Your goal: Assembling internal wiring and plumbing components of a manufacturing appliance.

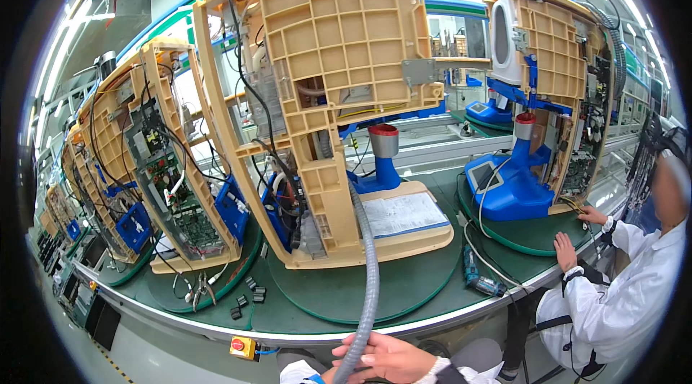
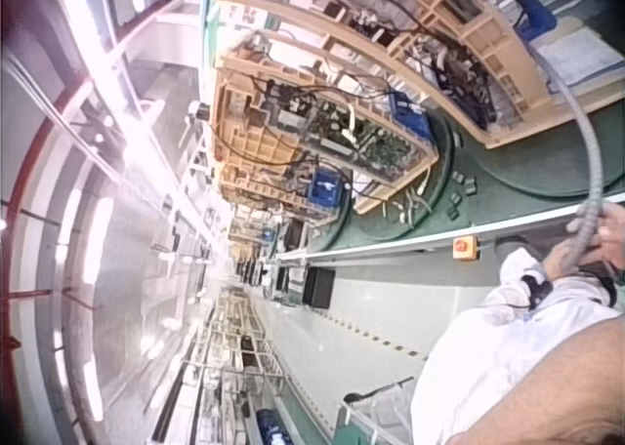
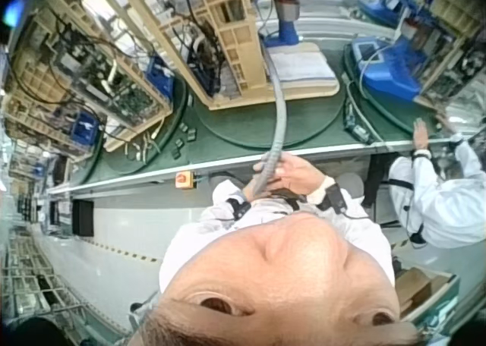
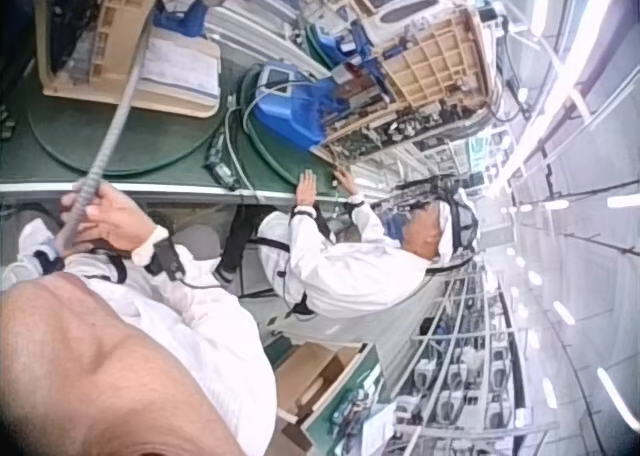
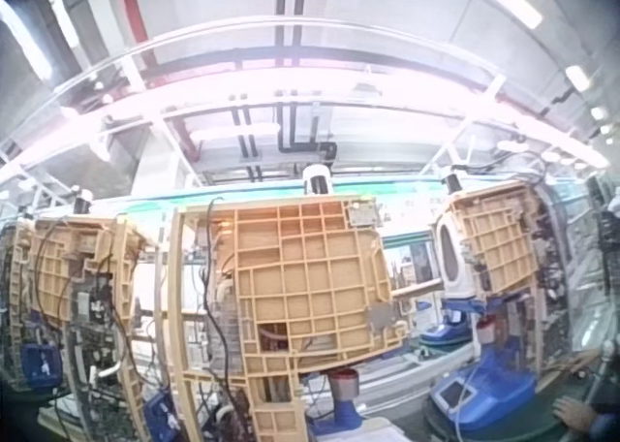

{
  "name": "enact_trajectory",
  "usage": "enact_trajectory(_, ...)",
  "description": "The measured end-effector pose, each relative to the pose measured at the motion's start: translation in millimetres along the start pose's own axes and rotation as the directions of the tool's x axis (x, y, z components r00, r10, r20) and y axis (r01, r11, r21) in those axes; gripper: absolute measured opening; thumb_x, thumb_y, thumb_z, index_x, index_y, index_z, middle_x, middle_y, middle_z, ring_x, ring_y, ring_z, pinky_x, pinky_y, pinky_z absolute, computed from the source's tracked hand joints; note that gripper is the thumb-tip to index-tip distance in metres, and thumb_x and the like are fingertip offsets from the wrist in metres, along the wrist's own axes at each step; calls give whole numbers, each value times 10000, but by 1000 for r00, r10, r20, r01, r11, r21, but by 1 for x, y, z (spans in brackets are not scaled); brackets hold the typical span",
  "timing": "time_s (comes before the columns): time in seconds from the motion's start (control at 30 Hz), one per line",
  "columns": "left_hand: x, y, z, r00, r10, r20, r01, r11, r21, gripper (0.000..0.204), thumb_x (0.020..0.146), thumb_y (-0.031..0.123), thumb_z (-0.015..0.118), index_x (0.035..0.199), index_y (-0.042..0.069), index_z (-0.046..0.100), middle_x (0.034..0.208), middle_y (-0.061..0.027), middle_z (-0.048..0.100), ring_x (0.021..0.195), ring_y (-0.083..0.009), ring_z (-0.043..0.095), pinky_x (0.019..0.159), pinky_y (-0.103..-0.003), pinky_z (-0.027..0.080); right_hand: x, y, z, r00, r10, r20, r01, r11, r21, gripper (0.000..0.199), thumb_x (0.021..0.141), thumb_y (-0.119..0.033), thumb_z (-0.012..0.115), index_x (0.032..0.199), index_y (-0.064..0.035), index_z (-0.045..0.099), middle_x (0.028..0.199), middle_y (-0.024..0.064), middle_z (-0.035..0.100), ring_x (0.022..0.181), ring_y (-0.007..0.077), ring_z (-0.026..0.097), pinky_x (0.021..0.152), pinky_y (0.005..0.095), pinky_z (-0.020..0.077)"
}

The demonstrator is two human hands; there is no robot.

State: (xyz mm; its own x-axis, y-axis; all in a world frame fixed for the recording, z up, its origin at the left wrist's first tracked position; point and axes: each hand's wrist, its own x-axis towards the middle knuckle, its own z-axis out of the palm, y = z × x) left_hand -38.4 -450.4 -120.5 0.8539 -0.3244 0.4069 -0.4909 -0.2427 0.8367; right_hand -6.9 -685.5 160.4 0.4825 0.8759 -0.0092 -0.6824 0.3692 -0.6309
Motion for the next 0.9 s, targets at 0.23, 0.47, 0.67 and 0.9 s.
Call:
enact_trajectory(0.23, -11, -12, 0, 994, 90, 65, -103, 962, 254, 309, 769, 169, 768, 1061, 90, 708, 964, -146, 706, 865, -299, 684, 786, -391, 542, -51, -53, 45, 866, -477, 150, 478, 878, 34, 501, 945, -160, 583, 1374, 23, 398, 1091, 140, 653, 891, 253, 650, 792, 441, 509)
enact_trajectory(0.47, 6, 39, -51, 937, -318, -144, 338, 930, 146, 236, 781, 128, 747, 1007, 72, 713, 931, -117, 676, 840, -254, 656, 751, -346, 518, -147, -51, -139, 173, -721, -671, -43, 675, -736, 467, 872, -69, 643, 1283, 67, 468, 946, 121, 650, 798, 191, 636, 726, 294, 517)
enact_trajectory(0.67, 54, 139, -94, 963, -265, -48, 269, 948, 169, 288, 682, 59, 725, 969, 43, 710, 852, -129, 657, 803, -298, 628, 763, -379, 502, -104, -2, -81, 344, -792, -505, -38, 525, -850, 286, 865, -37, 653, 1142, 14, 601, 1024, 104, 663, 975, 178, 632, 861, 316, 518)
enact_trajectory(0.9, 118, 187, -56, 958, -162, 235, 130, 980, 149, 225, 707, 85, 736, 923, 37, 700, 827, -128, 643, 756, -279, 623, 708, -371, 500, -66, 14, 2, 892, -276, -359, -344, 104, -933, 372, 919, -371, 644, 1170, -96, 637, 990, 149, 672, 909, 323, 657, 795, 374, 520)
